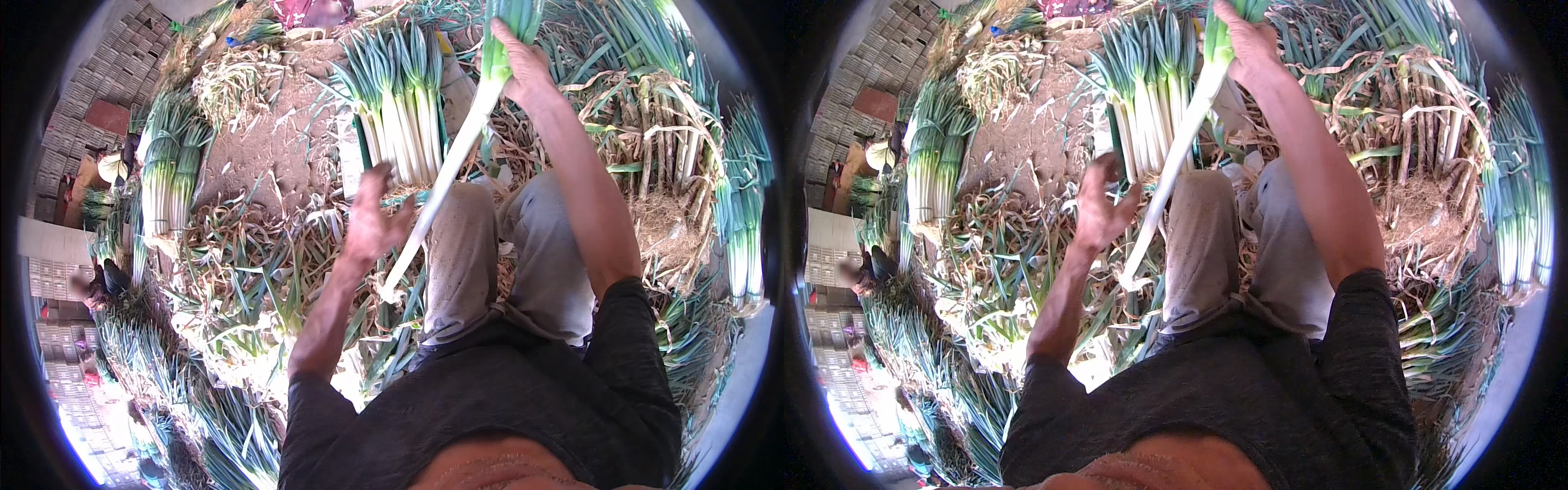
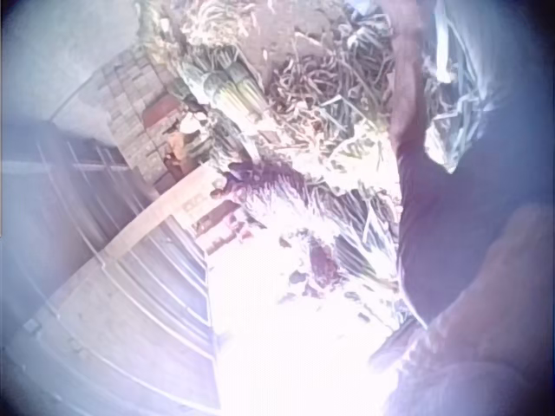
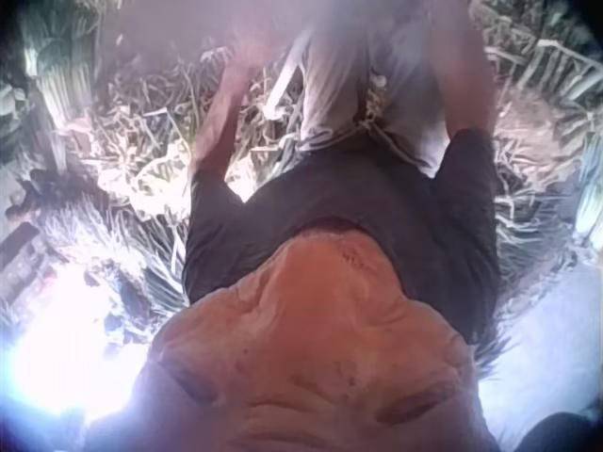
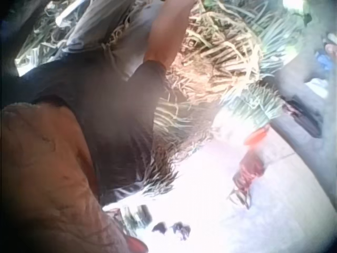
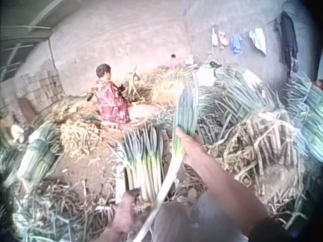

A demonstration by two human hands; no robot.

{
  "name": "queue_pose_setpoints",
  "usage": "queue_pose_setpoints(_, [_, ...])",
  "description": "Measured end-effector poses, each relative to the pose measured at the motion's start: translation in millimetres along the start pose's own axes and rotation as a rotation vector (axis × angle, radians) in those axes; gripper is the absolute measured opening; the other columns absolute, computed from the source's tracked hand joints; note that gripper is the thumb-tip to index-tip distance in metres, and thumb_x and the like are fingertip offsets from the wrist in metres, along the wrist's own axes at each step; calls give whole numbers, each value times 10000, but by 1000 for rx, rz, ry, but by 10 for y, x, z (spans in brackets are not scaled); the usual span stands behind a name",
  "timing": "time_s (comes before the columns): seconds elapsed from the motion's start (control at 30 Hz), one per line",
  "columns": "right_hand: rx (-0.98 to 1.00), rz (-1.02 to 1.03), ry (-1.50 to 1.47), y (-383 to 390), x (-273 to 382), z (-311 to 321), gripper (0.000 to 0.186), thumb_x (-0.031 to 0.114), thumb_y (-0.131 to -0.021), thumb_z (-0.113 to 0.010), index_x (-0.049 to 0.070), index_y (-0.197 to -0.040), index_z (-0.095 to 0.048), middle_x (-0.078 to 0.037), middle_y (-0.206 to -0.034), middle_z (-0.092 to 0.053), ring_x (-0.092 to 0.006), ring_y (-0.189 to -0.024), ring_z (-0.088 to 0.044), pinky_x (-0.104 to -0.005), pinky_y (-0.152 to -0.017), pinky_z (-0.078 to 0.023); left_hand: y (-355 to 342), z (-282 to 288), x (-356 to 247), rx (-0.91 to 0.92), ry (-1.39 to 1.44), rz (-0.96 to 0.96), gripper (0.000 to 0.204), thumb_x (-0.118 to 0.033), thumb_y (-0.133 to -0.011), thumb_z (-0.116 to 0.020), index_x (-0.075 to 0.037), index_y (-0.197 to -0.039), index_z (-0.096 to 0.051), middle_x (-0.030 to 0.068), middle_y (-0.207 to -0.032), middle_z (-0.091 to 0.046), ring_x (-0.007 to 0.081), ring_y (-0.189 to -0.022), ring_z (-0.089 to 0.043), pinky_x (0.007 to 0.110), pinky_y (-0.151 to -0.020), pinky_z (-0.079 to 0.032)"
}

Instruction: The person sits on the floor and trims the roots and outer leaves of green onions by hand. They handle the vegetables one by one, peeling away dry layers and discarding the trimmings onto the floor.

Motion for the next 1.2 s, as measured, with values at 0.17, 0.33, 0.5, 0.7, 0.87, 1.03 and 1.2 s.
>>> queue_pose_setpoints(0.17, [99, -31, -82, 93, -182, -108, 382, 199, -704, -763, -8, -957, -565, -115, -797, -607, -247, -667, -615, -383, -553, -537, -690, -378, -656, 45, -161, -362, 547, -92, -669, -695, -11, -1149, -448, 191, -1010, -495, 317, -920, -514, 419, -786, -438])
queue_pose_setpoints(0.33, [116, -31, -48, 28, -298, -172, 335, 216, -719, -757, -3, -918, -599, -106, -797, -616, -239, -666, -622, -369, -557, -539, -792, -476, -740, -14, -262, -519, 262, -103, -709, -678, -28, -932, -564, 133, -859, -537, 293, -792, -543, 391, -709, -446])
queue_pose_setpoints(0.5, [84, 20, -6, 25, -267, -135, 334, 238, -723, -753, 5, -913, -608, -102, -788, -625, -225, -646, -630, -349, -519, -531, -824, -499, -683, -79, -230, -588, 146, -107, -746, -656, -22, -787, -545, 104, -715, -527, 270, -693, -551, 356, -612, -458])
queue_pose_setpoints(0.7, [19, 31, 29, 107, -173, -95, 340, 241, -715, -758, -6, -892, -608, -111, -750, -620, -221, -628, -625, -342, -483, -519, -299, -524, -447, 405, -190, -423, 151, -121, -783, -619, -19, -751, -513, 125, -713, -524, 285, -654, -544, 374, -581, -467])
queue_pose_setpoints(0.87, [55, 97, -62, -37, -118, 5, 369, 227, -713, -760, -17, -918, -574, -109, -781, -610, -221, -637, -621, -371, -537, -531, 561, -612, 66, 852, -422, -244, 166, -180, -804, -554, -15, -824, -552, 129, -787, -558, 277, -772, -571, 409, -656, -468])
queue_pose_setpoints(1.03, [-85, 73, -124, -58, -94, 79, 285, 331, -751, -720, 83, -794, -588, -37, -647, -562, -168, -508, -529, -310, -415, -431, 1525, -560, 692, 970, -566, -122, 133, -170, -744, -571, -43, -783, -587, 118, -791, -579, 267, -764, -590, 404, -639, -470])
queue_pose_setpoints(1.2, [-22, 100, -211, -55, 55, 161, 306, 385, -757, -699, 97, -765, -594, -22, -622, -550, -157, -483, -508, -302, -416, -418, 2541, -343, 1552, 1093, -748, 15, 132, -167, -734, -556, -62, -731, -635, 103, -758, -609, 257, -734, -619, 413, -591, -470])
Point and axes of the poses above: each hand's wrist, its own y-axis away from the middle knuckle, its own z-axis out of the back of the hand, x = y × z, the point moved 7 cm from there along -y, towards the middle knuckle
